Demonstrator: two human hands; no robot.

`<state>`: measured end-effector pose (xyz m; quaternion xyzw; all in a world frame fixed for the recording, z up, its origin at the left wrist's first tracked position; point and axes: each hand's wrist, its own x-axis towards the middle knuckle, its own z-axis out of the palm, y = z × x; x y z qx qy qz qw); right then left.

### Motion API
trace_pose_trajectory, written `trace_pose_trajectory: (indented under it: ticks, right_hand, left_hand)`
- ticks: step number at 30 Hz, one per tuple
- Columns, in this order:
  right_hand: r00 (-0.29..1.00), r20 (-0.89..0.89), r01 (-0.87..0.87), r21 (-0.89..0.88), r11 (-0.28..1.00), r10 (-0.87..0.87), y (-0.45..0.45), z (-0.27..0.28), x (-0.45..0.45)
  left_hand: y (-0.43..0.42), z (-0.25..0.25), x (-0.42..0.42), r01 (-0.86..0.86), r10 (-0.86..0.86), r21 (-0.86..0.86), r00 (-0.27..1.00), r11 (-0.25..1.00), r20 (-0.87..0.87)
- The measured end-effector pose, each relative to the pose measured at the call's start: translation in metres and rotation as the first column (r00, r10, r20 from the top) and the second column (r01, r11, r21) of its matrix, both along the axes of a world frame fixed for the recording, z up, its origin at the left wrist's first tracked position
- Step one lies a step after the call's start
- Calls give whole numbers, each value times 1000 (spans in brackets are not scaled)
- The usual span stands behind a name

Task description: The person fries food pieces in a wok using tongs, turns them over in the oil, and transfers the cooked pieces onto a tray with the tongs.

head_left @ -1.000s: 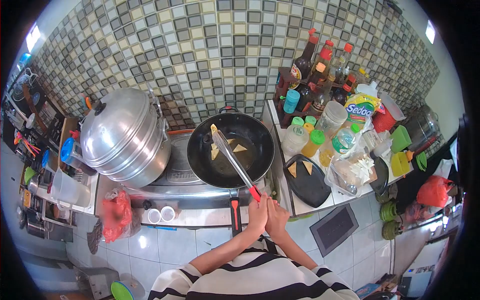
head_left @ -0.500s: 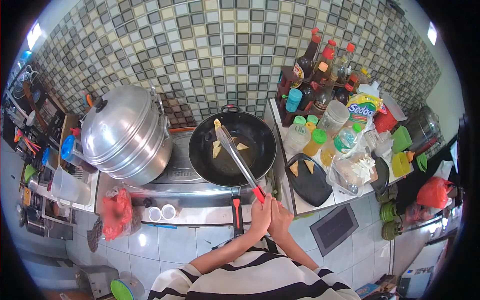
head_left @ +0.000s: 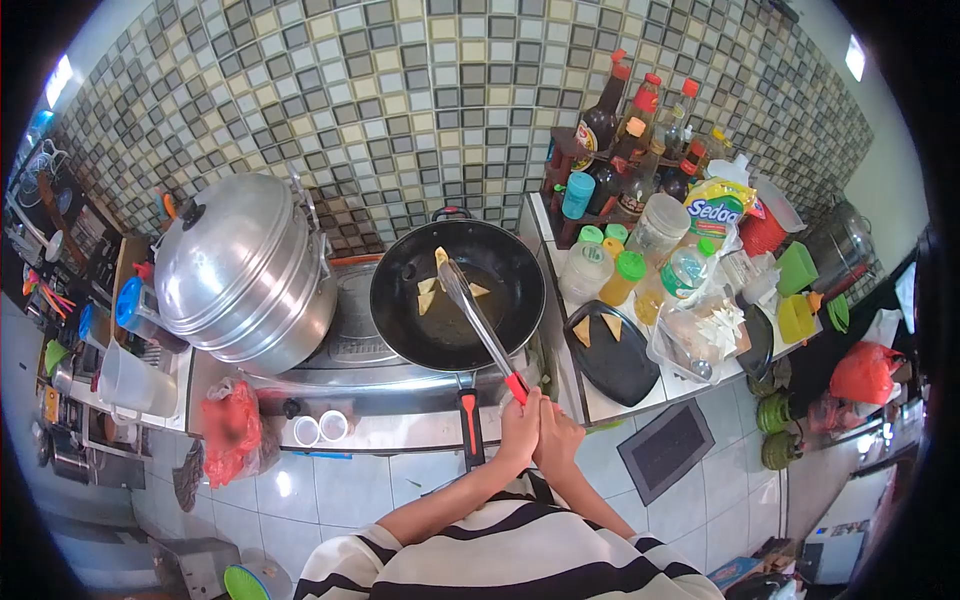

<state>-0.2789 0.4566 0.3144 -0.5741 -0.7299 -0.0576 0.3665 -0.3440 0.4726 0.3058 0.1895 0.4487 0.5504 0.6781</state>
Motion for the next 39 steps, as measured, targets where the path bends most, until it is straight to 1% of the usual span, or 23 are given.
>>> trace_pose_trajectory:
  ticks: [3, 6, 8, 10, 13, 19, 21, 24, 25, 27, 31, 33, 34, 35, 36, 37, 38, 39]
  right_hand:
    - [1000, -15, 2, 6, 1000, -2, -1, 6, -2]
    - [999, 23, 30, -11, 999, -30, -2, 1, 0]
    - [999, 29, 34, -7, 999, -34, -1, 2, 0]
    - [999, 37, 38, -4, 999, -38, -3, 4, 1]
    - [998, 47, 46, -10, 999, -45, -4, 6, 0]
    - [999, 12, 29, 19, 999, -29, 1, 10, -2]
    - [998, 51, 40, 34, 999, -42, 2, 13, -3]
    - [999, 28, 19, 36, 999, -20, 5, 11, 0]
    - [999, 29, 20, 36, 999, -21, 6, 12, 0]
    - [999, 26, 46, 19, 999, -46, 6, 12, 1]
    - [997, 1, 72, -7, 997, -72, 6, 2, 6]
    - [986, -155, 53, -63, 997, -62, 5, -3, 9]
    - [967, -222, 99, -129, 987, -126, 3, -6, 10]
    - [966, -221, 107, -129, 986, -133, 1, -5, 13]
    - [916, -356, 97, -247, 964, -184, -1, -4, 17]
    - [844, -476, 69, -359, 931, -246, -3, -2, 22]
    - [784, -548, 50, -412, 910, -291, -8, -2, 27]
    - [780, -521, 93, -453, 886, -348, -12, 2, 31]
  left_hand:
    - [-1, 1, 1, -16, 16, 1, 999, 1000, -31]
    - [-2, 2, 1, -15, 15, -24, 1000, 1000, 16]
    - [-1, 0, 2, -10, 10, -6, 1000, 1000, 7]
    - [-3, 9, 2, -6, 6, 10, 1000, 1000, 0]
    - [-5, 18, 0, 18, -18, -10, 1000, 1000, 20]
    - [-1, 21, -2, 19, -19, -2, 999, 1000, -29]
    - [0, 17, -3, 33, -29, 56, 998, 998, -58]
    - [4, 17, -2, 40, -38, 39, 997, 998, -66]
    - [5, 18, -1, 41, -38, 39, 997, 998, -66]
    - [5, 19, 1, 37, -38, 34, 999, 999, 8]
    - [7, 16, 5, 61, -61, 5, 998, 998, 11]
    - [7, 15, 3, 194, -194, -5, 978, 981, -77]
    - [7, 15, 2, 203, -203, -5, 976, 979, -75]
    - [6, 14, 2, 259, -259, -16, 957, 966, -133]
    - [4, 13, 2, 314, -314, -30, 930, 949, -190]
    - [2, 12, 4, 321, -321, -31, 928, 946, -189]
    - [-1, 9, 7, 386, -382, -28, 896, 922, -225]
    - [-4, 7, 10, 448, -439, -26, 860, 894, -262]
